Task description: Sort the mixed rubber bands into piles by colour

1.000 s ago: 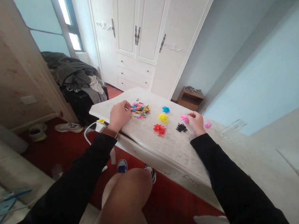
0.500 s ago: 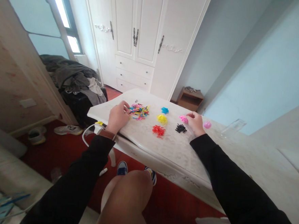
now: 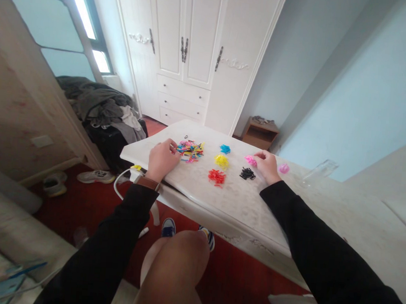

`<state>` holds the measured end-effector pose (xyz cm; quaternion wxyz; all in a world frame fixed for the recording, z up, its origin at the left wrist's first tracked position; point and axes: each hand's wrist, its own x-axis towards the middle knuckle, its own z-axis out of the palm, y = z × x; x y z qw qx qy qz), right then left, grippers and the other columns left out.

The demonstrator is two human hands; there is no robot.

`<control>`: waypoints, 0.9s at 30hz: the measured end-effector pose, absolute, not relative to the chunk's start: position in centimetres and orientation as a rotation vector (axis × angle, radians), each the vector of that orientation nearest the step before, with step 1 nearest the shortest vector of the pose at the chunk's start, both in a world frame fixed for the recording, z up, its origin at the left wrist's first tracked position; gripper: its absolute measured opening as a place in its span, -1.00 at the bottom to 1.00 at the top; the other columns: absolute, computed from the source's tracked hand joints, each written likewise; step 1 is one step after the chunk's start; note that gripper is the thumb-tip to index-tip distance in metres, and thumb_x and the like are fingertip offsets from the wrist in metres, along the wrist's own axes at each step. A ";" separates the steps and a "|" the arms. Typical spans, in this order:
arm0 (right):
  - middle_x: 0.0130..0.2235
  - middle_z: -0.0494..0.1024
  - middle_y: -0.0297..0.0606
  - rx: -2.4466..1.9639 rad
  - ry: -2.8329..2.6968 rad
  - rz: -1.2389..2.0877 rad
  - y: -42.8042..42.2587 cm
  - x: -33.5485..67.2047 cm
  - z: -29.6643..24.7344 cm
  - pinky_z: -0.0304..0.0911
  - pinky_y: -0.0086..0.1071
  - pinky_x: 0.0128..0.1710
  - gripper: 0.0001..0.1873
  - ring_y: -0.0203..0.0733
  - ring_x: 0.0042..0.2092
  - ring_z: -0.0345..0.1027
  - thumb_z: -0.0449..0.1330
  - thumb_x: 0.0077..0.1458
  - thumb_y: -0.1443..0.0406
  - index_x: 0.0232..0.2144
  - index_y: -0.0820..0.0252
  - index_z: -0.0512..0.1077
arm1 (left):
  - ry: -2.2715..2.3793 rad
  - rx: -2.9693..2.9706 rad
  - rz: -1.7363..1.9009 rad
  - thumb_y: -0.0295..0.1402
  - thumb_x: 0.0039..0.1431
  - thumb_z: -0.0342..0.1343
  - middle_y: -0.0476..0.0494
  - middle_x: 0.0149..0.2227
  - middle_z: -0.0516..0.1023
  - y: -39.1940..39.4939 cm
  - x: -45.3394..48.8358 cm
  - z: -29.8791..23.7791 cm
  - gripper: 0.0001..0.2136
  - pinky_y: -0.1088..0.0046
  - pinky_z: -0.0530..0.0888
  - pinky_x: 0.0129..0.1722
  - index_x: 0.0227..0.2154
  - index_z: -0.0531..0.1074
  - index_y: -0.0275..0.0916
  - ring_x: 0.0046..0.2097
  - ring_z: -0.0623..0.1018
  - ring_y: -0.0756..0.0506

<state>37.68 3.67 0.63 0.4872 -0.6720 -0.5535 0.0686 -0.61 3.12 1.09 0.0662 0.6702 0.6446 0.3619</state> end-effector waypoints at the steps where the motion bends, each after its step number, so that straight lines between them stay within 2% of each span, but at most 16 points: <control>1: -0.45 0.50 -0.31 -1.635 -1.345 0.168 3.7 37.6 0.7 0.25 -0.26 -0.27 -0.96 -0.15 -0.36 0.34 0.21 -0.19 0.32 -0.53 0.14 0.43 | 1.944 2.033 1.087 -0.45 0.11 0.14 -0.14 -0.27 0.66 3.2 -0.6 1.0 -0.82 0.31 0.39 -0.19 -0.20 0.51 -0.19 -0.19 0.58 -0.21; 7: -0.45 0.50 -0.30 -1.630 -1.337 0.162 3.5 37.4 0.7 0.24 -0.26 -0.27 -0.98 -0.16 -0.36 0.33 0.19 -0.17 0.33 -0.55 0.13 0.41 | 1.866 2.106 1.175 -0.52 0.13 0.10 -0.14 -0.28 0.64 3.7 -0.9 0.4 -0.76 0.29 0.39 -0.15 -0.14 0.48 -0.20 -0.17 0.56 -0.22; 16: -0.47 0.49 -0.32 -1.624 -1.355 0.158 3.5 37.5 0.8 0.24 -0.27 -0.27 -0.98 -0.17 -0.37 0.32 0.20 -0.17 0.34 -0.55 0.13 0.42 | 1.801 2.090 1.237 -0.54 0.17 0.07 -0.13 -0.29 0.60 3.6 -0.9 0.3 -0.79 0.32 0.38 -0.16 -0.16 0.44 -0.18 -0.18 0.56 -0.20; 27: -0.46 0.50 -0.32 -1.631 -1.355 0.164 3.5 37.5 0.8 0.25 -0.26 -0.27 -0.98 -0.16 -0.37 0.33 0.21 -0.17 0.34 -0.55 0.13 0.42 | 1.728 2.119 1.283 -0.59 0.10 0.07 -0.13 -0.29 0.58 3.8 -1.0 0.0 -0.72 0.33 0.40 -0.19 -0.13 0.43 -0.20 -0.24 0.55 -0.17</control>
